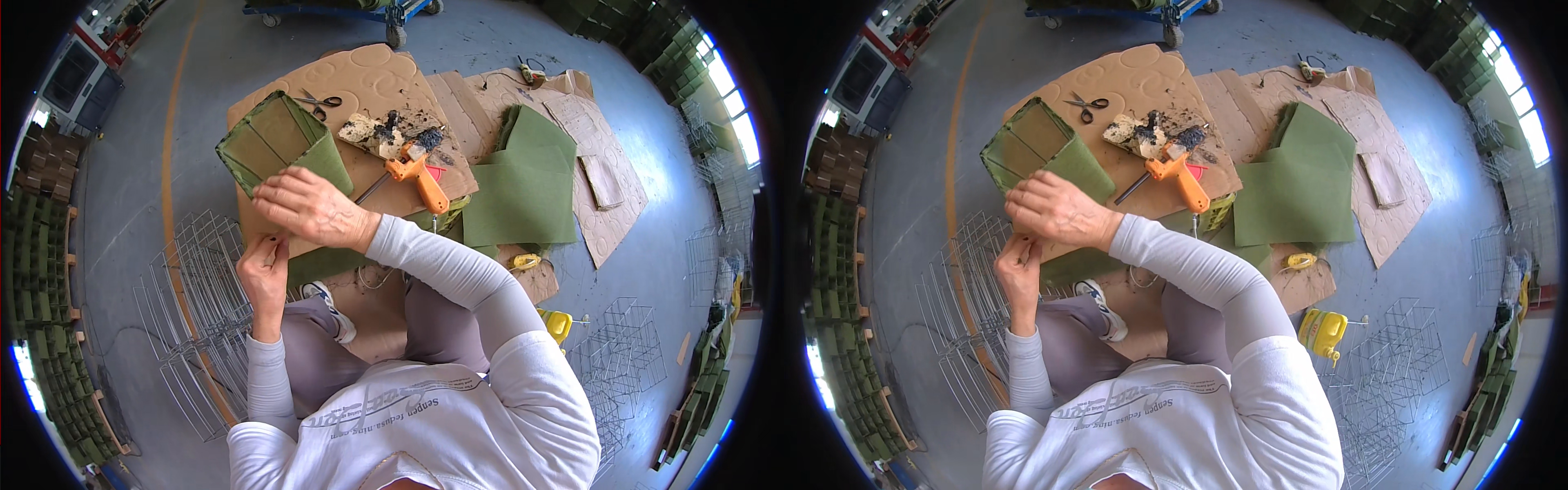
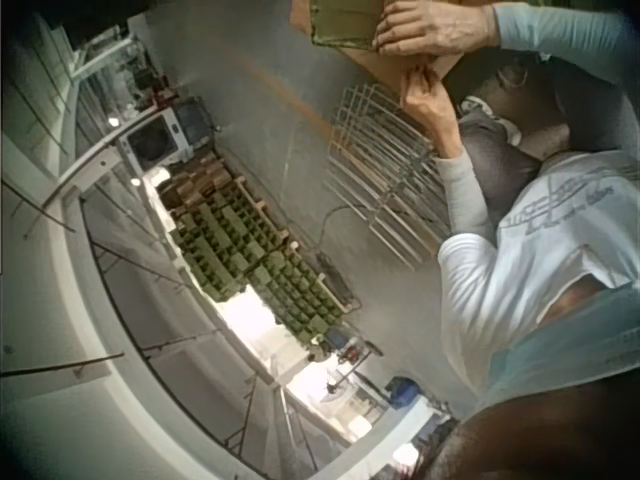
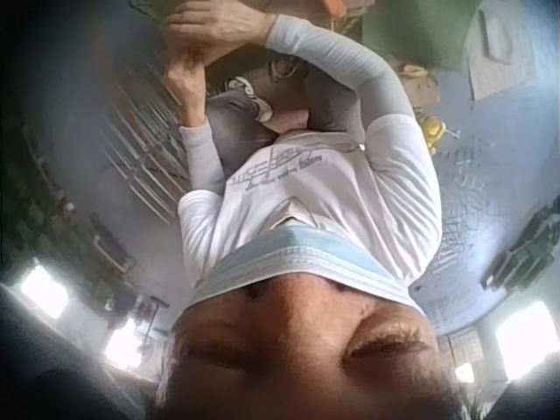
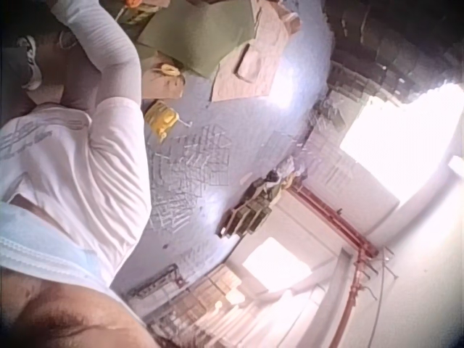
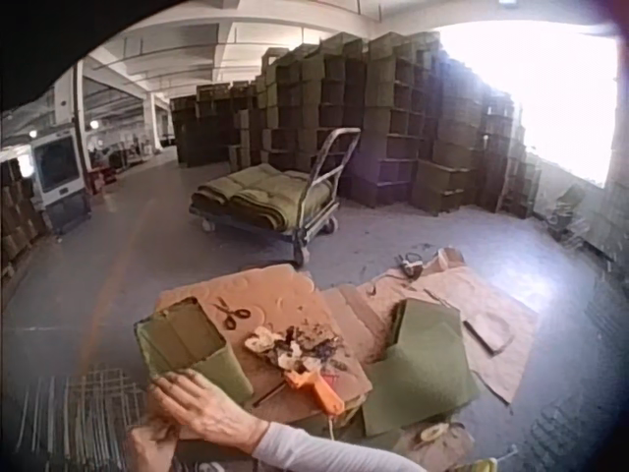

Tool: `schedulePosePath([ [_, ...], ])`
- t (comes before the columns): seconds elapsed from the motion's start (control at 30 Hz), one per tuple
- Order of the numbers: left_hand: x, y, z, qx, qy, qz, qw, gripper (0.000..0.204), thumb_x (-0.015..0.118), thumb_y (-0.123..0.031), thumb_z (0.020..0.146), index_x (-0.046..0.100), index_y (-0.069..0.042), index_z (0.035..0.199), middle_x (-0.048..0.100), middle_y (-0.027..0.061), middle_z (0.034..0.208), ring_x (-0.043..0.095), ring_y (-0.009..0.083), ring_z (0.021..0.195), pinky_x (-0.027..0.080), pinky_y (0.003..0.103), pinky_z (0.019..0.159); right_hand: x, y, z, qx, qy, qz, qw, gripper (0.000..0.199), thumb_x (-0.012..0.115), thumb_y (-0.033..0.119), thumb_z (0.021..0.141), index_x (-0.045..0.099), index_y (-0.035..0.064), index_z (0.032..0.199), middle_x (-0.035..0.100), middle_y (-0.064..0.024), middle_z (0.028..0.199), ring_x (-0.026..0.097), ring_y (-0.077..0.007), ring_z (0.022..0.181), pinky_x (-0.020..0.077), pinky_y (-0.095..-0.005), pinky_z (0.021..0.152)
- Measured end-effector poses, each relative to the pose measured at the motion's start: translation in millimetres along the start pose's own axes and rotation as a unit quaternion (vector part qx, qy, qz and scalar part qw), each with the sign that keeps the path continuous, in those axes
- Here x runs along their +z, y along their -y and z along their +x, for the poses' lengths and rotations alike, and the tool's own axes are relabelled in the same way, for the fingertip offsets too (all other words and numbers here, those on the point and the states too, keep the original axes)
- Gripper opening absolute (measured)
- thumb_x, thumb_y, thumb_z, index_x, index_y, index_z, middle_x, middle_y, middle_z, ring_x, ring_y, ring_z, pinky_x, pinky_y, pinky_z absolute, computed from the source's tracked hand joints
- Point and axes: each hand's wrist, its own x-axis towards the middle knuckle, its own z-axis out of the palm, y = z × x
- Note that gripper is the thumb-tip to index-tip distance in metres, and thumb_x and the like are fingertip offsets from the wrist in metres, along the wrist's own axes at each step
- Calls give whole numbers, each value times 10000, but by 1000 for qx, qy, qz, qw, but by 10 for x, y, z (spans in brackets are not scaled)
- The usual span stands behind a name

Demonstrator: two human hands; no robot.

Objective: The user is assembling a green fabric container by gluing fabric panels onto a metal wire frame using a hot glue gun.

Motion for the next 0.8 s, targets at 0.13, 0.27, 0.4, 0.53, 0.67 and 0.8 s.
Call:
schedulePosePath([
  [0.13,61,99,-61,-44,28,-87,995,70,670,58,811,639,36,871,675,118,824,648,183,733,477,303,671,-17,203,-51,-15,39,33,999,341,627,185,763,616,19,1061,643,-78,993,617,-203,903,485,-322,712],
  [0.27,81,209,-112,-151,14,-237,960,72,655,57,833,670,43,901,689,68,883,657,167,777,500,279,722,16,301,-153,62,79,76,992,228,673,227,711,553,62,815,597,-59,820,593,-237,823,497,-357,715],
  [0.4,39,351,-161,-308,60,-477,821,195,564,5,912,674,5,1073,687,77,1011,647,150,948,514,303,874,33,288,-262,97,124,68,985,291,629,175,757,604,-1,987,622,-79,889,630,-226,866,535,-349,741],
  [0.53,38,469,-206,-344,107,-625,692,298,526,-20,933,621,-9,1216,662,110,1156,631,205,1088,501,379,989,45,266,-298,92,154,7,984,303,626,177,736,597,-14,970,616,-91,896,644,-234,822,549,-350,715],
  [0.67,26,405,-160,-347,123,-655,660,317,532,-49,942,597,-11,1251,640,115,1210,608,225,1141,475,400,1028,81,236,-322,93,158,-9,983,272,629,175,718,578,-6,914,610,-102,907,648,-243,791,550,-351,680],
  [0.8,20,408,-153,-357,140,-677,628,374,536,-76,948,546,-1,1314,590,124,1293,559,239,1212,438,417,1072,131,219,-339,95,102,1,990,152,636,165,718,549,43,745,576,-77,736,638,-231,727,526,-339,600],
])
